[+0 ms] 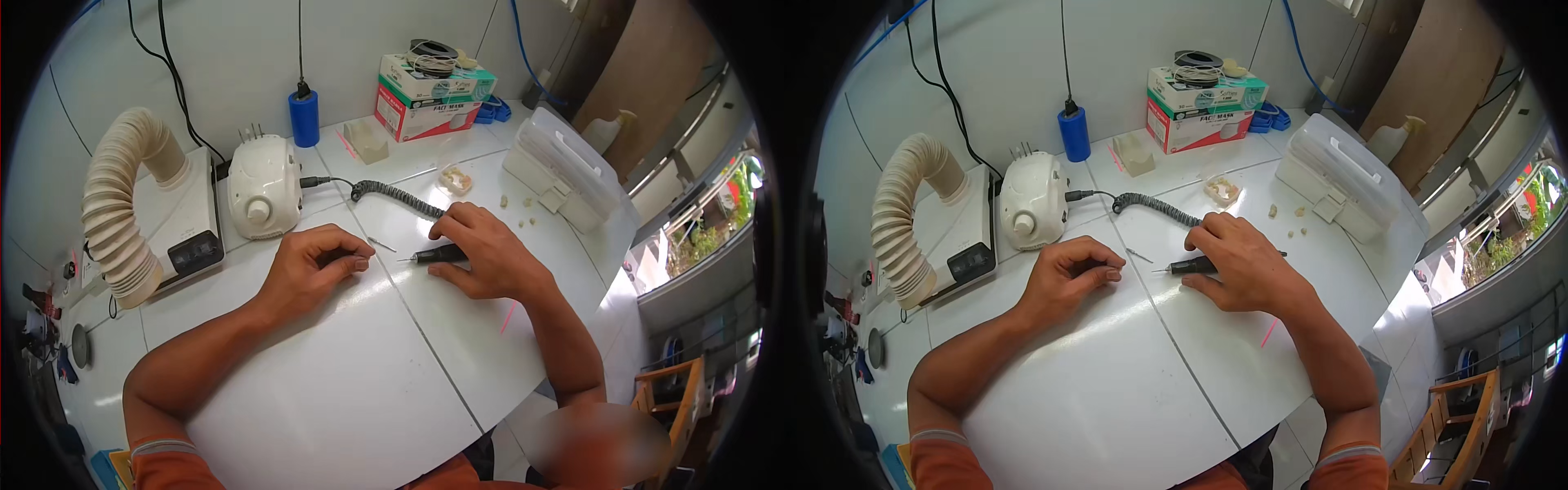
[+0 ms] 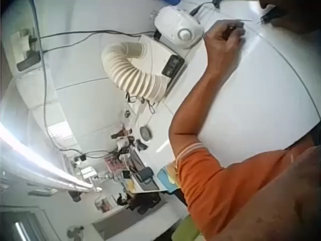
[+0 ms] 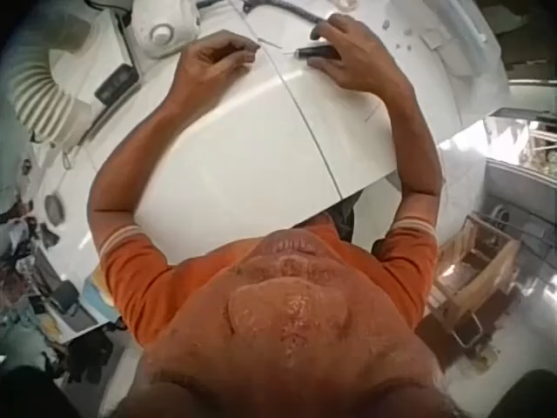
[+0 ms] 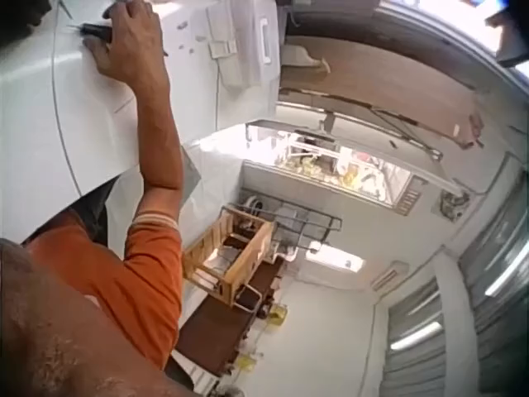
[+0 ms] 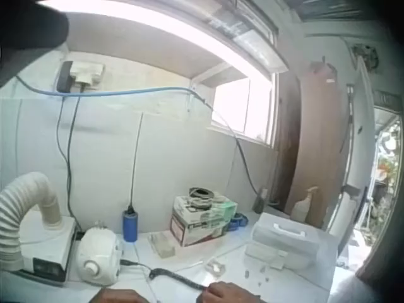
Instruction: Refining a dental crown prosthesis using a rotary grinding tool at a laboratory bench.
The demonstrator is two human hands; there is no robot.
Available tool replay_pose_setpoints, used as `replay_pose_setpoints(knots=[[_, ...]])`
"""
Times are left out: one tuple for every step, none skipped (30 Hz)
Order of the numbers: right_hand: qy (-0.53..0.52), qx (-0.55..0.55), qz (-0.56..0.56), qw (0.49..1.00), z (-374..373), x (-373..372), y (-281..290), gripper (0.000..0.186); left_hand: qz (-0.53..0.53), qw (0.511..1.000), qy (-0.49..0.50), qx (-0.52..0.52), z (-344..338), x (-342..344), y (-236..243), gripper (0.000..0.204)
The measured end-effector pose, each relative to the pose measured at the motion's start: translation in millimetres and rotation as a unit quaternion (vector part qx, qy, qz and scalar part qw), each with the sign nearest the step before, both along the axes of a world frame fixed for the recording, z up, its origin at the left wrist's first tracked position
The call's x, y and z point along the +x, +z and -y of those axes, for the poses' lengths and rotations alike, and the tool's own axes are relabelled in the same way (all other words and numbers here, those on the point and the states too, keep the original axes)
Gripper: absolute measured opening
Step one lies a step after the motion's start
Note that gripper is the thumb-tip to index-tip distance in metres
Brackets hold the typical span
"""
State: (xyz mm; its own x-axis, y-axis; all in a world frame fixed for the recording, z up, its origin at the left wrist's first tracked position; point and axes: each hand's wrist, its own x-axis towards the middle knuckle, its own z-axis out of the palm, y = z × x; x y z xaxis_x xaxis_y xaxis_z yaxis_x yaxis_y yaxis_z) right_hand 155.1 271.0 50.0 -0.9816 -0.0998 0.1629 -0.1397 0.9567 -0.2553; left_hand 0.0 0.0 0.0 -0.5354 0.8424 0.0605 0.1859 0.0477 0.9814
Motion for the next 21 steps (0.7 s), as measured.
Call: replay_pose_setpoints(knots=[[0.018,0.001,0.017,1.000,0.0,2.6,1.8,0.040,0.016,1.000,0.006,0.009,0.6,6.0,5.1,0.024],[0.036,0.001,0.034,0.999,-0.7,6.3,2.7,0.035,0.031,0.999,0.012,0.017,0.5,12.6,7.7,0.022],[0.029,-0.004,0.003,1.000,6.6,-14.8,-6.1,0.035,0.000,1.000,0.004,0.011,5.8,-13.5,7.8,0.022],[0.033,0.015,0.002,0.999,3.8,-15.0,-9.1,0.031,0.008,0.999,0.013,0.036,3.8,-11.5,4.2,0.022],[0.038,0.035,0.001,0.999,1.7,-14.2,-11.5,0.027,0.016,0.998,0.021,0.062,1.7,-9.4,0.9,0.023],[0.037,0.028,0.005,0.999,1.0,-10.1,-9.8,0.027,0.020,0.998,0.020,0.055,-1.8,-4.9,0.7,0.023],[0.027,0.023,-0.003,0.999,5.8,-11.2,-9.3,0.025,0.044,0.997,0.023,0.059,-1.0,-4.9,1.9,0.023],[0.016,0.019,-0.011,1.000,10.1,-11.8,-8.6,0.023,0.068,0.995,0.027,0.064,-0.2,-5.2,2.3,0.023],[0.016,0.010,-0.009,1.000,15.2,-11.3,-7.0,0.023,0.070,0.996,0.027,0.055,2.0,-5.7,0.5,0.023],[0.015,-0.002,0.021,1.000,19.6,-9.0,-3.7,0.022,0.080,0.994,0.026,0.066,3.4,-5.4,-0.5,0.020],[0.014,-0.015,0.052,0.998,23.2,-7.5,-3.7,0.022,0.090,0.993,0.024,0.076,4.7,-5.6,-1.0,0.017],[0.025,-0.017,0.038,0.999,25.4,-5.9,-7.4,0.022,0.093,0.993,0.025,0.071,4.6,-5.7,-1.5,0.017],[0.025,-0.022,0.040,0.999,27.8,-5.1,-9.3,0.022,0.095,0.993,0.016,0.073,4.6,-5.7,-1.6,0.016],[0.027,-0.017,0.043,0.999,30.5,-4.6,-10.1,0.022,0.097,0.992,0.007,0.075,5.0,-5.4,-1.6,0.015],[0.027,-0.010,0.047,0.998,31.6,-4.6,-10.6,0.022,0.099,0.992,0.007,0.073,3.6,-4.5,-1.1,0.015],[0.027,-0.012,0.049,0.998,31.8,-4.9,-12.1,0.022,0.079,0.994,-0.004,0.077,1.9,-3.1,-0.5,0.016],[0.037,-0.019,0.034,0.999,31.9,-5.2,-13.7,0.022,0.058,0.995,-0.014,0.082,1.0,-2.2,-0.6,0.017],[0.049,-0.026,0.016,0.998,32.1,-5.9,-14.5,0.023,0.059,0.995,-0.014,0.081,1.6,-2.5,-0.5,0.017],[0.049,-0.027,0.017,0.998,33.0,-6.3,-15.4,0.023,0.049,0.995,-0.024,0.080,2.9,-2.8,-0.5,0.018],[0.058,-0.026,0.011,0.998,34.6,-6.5,-16.3,0.023,0.040,0.995,-0.035,0.079,3.7,-2.8,-0.5,0.019],[0.066,-0.025,0.006,0.998,36.1,-6.1,-16.7,0.023,0.040,0.995,-0.035,0.079,3.5,-2.4,-0.5,0.019]])
